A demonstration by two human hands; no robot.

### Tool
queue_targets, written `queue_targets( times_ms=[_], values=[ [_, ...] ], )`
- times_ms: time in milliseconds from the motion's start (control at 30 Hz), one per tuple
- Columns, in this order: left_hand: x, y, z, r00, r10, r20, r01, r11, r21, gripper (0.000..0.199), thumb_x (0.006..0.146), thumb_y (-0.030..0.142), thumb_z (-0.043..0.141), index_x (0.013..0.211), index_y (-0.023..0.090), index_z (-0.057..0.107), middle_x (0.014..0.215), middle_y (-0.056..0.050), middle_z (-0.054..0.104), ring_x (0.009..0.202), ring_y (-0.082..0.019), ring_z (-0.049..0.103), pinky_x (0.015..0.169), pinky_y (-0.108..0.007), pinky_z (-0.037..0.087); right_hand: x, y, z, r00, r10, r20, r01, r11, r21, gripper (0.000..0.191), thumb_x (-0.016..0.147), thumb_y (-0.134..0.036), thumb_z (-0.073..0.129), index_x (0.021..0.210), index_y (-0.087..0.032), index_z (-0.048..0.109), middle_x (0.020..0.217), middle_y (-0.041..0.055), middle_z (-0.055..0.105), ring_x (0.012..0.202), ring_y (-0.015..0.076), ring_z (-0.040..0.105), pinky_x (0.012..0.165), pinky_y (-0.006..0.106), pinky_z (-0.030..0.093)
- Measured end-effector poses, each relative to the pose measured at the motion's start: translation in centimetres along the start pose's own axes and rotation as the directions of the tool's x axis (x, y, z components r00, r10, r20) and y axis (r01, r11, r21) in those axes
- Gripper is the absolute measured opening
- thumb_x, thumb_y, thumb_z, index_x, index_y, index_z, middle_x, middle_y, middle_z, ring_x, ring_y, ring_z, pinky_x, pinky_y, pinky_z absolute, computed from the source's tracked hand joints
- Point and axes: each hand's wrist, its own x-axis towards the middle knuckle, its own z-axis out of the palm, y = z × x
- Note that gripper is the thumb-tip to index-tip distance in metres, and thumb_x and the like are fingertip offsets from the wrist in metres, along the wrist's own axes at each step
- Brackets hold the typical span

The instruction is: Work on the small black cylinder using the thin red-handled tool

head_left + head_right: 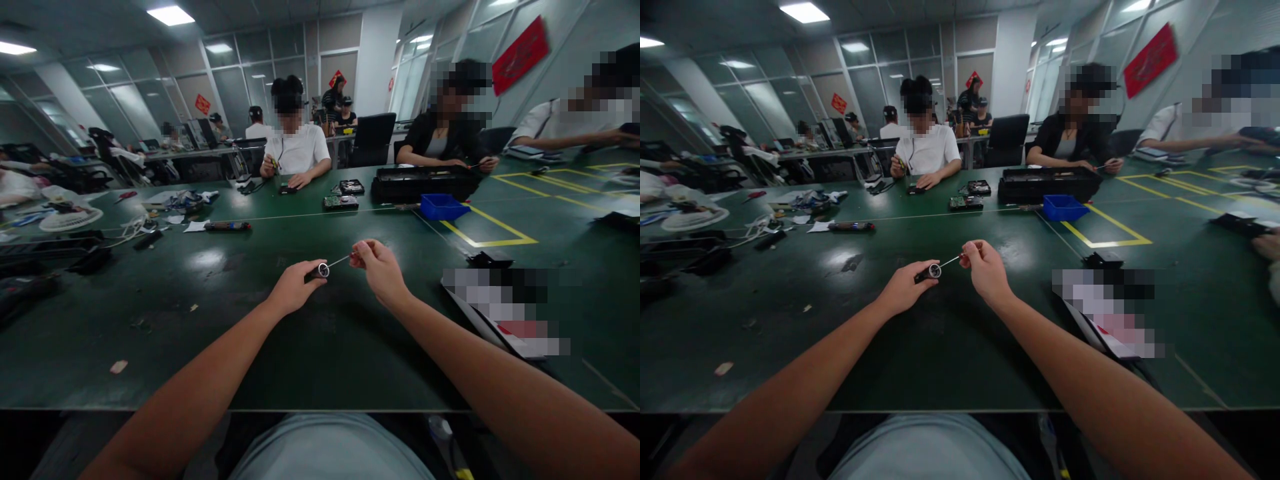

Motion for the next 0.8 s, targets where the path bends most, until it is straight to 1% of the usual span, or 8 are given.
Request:
queue_targets(
  times_ms=[200, 367, 500, 800],
  values=[
    [0.09, -0.02, -0.04, 1.000, -0.018, -0.023, 0.018, 1.000, 0.001, 0.044, 0.089, 0.026, 0.066, 0.132, 0.024, 0.060, 0.124, -0.006, 0.066, 0.114, -0.023, 0.060, 0.103, -0.039, 0.043, 0.20, 0.13, -0.04, 0.999, -0.022, 0.024, 0.021, 0.999, 0.026, 0.025, 0.089, -0.044, 0.057, 0.088, -0.020, 0.062, 0.078, 0.0028, 0.064, 0.069, 0.0174, 0.062, 0.070, 0.036, 0.050],
    [0.10, 0.11, -0.18, 0.999, -0.030, -0.027, 0.030, 1.000, 0.009, 0.044, 0.089, 0.027, 0.066, 0.132, 0.025, 0.060, 0.125, -0.005, 0.066, 0.115, -0.023, 0.060, 0.103, -0.040, 0.044, 0.20, 0.34, -0.03, 1.000, -0.023, 0.016, 0.023, 0.999, 0.038, 0.027, 0.088, -0.047, 0.058, 0.088, -0.021, 0.062, 0.078, 0.0028, 0.065, 0.069, 0.0177, 0.062, 0.069, 0.036, 0.050],
    [0.12, 0.24, -0.18, 0.999, -0.041, -0.031, 0.041, 0.999, 0.001, 0.043, 0.089, 0.026, 0.066, 0.132, 0.024, 0.060, 0.126, -0.005, 0.066, 0.116, -0.023, 0.060, 0.105, -0.040, 0.043, 0.04, 0.10, -0.09, 0.999, -0.014, 0.029, 0.013, 0.999, 0.041, 0.030, 0.088, -0.050, 0.058, 0.089, -0.021, 0.061, 0.079, 0.0028, 0.065, 0.070, 0.0172, 0.062, 0.069, 0.035, 0.051],
    [0.08, 0.20, -0.17, 0.999, -0.042, -0.029, 0.042, 0.999, -0.004, 0.043, 0.089, 0.027, 0.066, 0.131, 0.024, 0.060, 0.125, -0.006, 0.066, 0.116, -0.024, 0.059, 0.104, -0.041, 0.043, -0.02, -0.07, -0.17, 0.999, -0.010, 0.036, 0.008, 0.999, 0.031, 0.027, 0.089, -0.047, 0.056, 0.090, -0.020, 0.061, 0.079, 0.0027, 0.065, 0.071, 0.0168, 0.062, 0.070, 0.034, 0.051]
  ],
)
